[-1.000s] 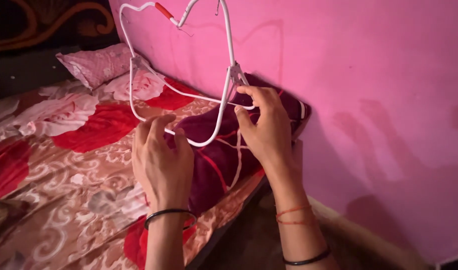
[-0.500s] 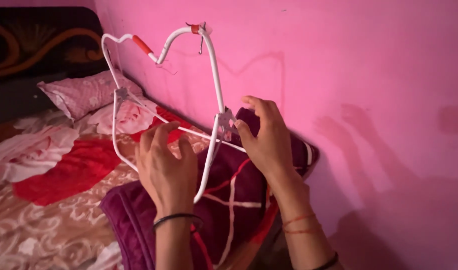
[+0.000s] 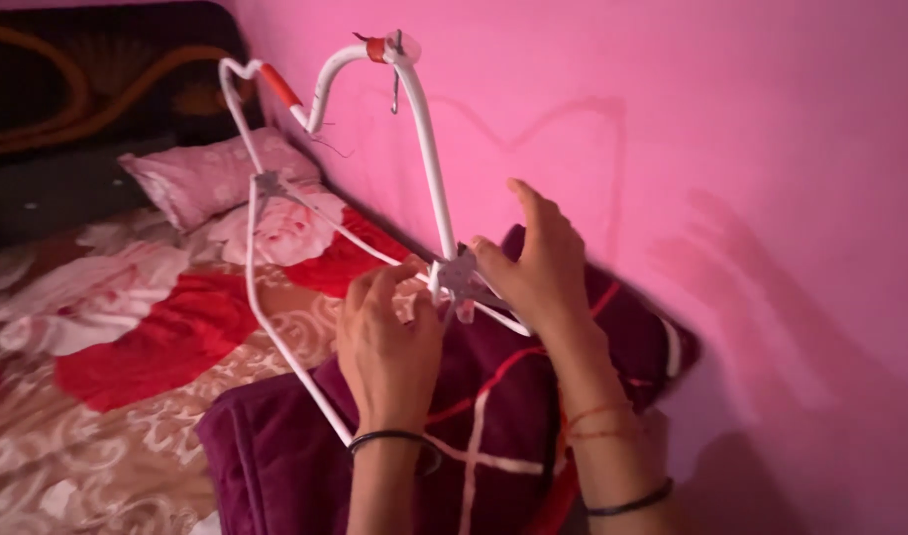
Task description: Organize various household items, package a teddy bear, and fold laundry in a bedroom.
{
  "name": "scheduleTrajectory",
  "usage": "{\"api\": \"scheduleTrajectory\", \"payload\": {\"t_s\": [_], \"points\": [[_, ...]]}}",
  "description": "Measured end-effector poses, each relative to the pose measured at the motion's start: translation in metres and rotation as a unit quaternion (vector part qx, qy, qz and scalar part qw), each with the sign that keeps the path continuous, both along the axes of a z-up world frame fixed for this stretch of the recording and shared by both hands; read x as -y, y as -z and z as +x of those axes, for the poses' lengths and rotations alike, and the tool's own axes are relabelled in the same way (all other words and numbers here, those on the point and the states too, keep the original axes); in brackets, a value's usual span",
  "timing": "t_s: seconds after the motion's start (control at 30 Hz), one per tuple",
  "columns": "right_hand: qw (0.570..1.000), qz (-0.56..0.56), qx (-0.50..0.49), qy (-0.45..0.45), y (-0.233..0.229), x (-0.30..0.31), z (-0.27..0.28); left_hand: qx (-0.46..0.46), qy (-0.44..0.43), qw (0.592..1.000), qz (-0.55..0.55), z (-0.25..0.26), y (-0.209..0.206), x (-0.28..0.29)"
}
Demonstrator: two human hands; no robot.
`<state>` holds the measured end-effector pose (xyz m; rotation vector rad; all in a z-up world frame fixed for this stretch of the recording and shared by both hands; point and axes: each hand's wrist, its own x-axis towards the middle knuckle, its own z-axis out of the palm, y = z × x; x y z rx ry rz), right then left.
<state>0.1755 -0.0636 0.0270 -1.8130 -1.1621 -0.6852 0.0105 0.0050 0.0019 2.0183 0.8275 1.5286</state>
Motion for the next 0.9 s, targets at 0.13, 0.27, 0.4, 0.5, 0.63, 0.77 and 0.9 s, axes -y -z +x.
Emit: {"api": "scheduleTrajectory", "payload": {"t_s": [0.13, 0.27, 0.4, 0.5, 0.63, 0.77, 0.9], "points": [[0.999, -0.006, 0.049, 0.011, 0.011, -0.032, 0.046, -0.005, -0.014, 1.000, -0.012, 0.026, 0.004, -0.008], [0.999, -0.017, 0.034, -0.007, 0.021, -0.065, 0.079, -0.027, -0.048, 0.998, -0.009, 0.069, 0.020, -0.023], [0.997, -0.039, 0.009, -0.062, 0.030, -0.089, 0.095, -0.018, -0.043, 0.999, -0.017, 0.109, 0.046, -0.027], [0.991, -0.071, -0.023, -0.110, 0.036, -0.105, 0.098, -0.014, -0.077, 0.997, 0.001, 0.117, 0.050, -0.027], [0.940, -0.157, -0.165, -0.253, 0.016, -0.106, 0.067, -0.008, -0.114, 0.993, -0.006, 0.110, 0.041, -0.028], [0.840, -0.206, -0.296, -0.405, 0.016, -0.120, 0.042, 0.027, -0.108, 0.991, -0.077, 0.109, 0.056, -0.044], [0.820, -0.184, -0.308, -0.445, 0.018, -0.136, 0.033, 0.002, -0.118, 0.991, -0.068, 0.109, 0.093, -0.065]]}}
